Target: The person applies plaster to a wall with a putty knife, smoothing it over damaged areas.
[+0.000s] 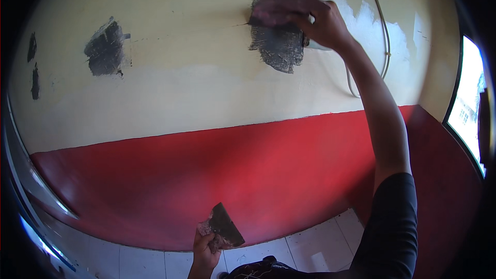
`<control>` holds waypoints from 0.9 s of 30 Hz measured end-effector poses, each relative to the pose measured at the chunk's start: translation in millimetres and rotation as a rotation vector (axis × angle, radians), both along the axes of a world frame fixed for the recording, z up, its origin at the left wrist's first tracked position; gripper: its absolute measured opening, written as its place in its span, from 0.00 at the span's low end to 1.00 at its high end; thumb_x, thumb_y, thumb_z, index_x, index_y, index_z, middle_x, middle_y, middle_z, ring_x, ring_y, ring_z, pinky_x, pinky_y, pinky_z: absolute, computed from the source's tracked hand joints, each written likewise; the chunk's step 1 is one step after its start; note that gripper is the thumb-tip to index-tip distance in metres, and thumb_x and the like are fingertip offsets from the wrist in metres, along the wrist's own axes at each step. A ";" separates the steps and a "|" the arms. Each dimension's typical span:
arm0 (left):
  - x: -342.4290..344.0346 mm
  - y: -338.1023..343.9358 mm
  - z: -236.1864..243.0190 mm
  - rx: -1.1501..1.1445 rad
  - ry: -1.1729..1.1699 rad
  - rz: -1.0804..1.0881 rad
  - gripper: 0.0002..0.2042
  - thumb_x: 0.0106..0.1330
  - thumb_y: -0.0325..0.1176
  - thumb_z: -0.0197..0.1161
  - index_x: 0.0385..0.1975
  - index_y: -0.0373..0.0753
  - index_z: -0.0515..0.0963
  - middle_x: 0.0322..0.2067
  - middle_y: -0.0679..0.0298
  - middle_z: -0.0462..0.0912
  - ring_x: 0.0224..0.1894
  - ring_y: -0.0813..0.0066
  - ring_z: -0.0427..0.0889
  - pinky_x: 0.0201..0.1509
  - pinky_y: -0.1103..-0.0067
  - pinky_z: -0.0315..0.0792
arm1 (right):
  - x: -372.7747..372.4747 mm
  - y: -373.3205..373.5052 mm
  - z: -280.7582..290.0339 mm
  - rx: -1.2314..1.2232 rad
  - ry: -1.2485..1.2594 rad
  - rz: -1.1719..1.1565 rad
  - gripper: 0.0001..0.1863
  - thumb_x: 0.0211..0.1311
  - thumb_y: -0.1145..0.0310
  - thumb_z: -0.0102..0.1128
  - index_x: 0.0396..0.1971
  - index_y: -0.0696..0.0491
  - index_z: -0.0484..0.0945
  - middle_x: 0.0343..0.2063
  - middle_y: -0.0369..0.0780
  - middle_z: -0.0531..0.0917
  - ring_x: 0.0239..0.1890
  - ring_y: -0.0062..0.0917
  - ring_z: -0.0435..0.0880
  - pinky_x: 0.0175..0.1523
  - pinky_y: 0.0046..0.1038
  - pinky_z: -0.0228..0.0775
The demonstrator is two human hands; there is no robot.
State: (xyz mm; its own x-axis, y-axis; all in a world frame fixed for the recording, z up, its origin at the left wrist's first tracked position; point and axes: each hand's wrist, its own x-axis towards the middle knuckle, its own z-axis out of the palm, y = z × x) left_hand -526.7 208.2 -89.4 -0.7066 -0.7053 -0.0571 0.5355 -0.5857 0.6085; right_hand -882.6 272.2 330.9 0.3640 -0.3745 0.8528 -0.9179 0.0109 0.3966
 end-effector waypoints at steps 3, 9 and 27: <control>-0.4 1.1 6.9 -0.004 0.003 0.023 0.25 0.57 0.23 0.45 0.58 0.40 0.58 0.50 0.56 0.72 0.52 0.59 0.75 0.50 0.60 0.76 | 1.6 -1.7 36.0 -0.189 0.215 0.003 0.13 0.51 0.69 0.65 0.39 0.52 0.80 0.35 0.40 0.84 0.33 0.30 0.84 0.39 0.25 0.75; 2.5 0.7 4.0 0.005 0.014 0.045 0.24 0.57 0.23 0.46 0.57 0.40 0.58 0.50 0.55 0.72 0.52 0.59 0.75 0.50 0.60 0.76 | 6.7 6.7 5.1 0.063 -0.175 0.048 0.16 0.51 0.74 0.65 0.43 0.53 0.78 0.38 0.40 0.83 0.41 0.24 0.82 0.44 0.24 0.76; -0.1 4.6 8.3 -0.022 -0.011 0.015 0.25 0.57 0.23 0.45 0.57 0.41 0.58 0.50 0.56 0.72 0.52 0.59 0.75 0.50 0.60 0.76 | -10.8 -0.1 38.4 -0.179 0.305 0.072 0.13 0.51 0.73 0.64 0.39 0.51 0.80 0.31 0.39 0.83 0.29 0.33 0.82 0.36 0.30 0.74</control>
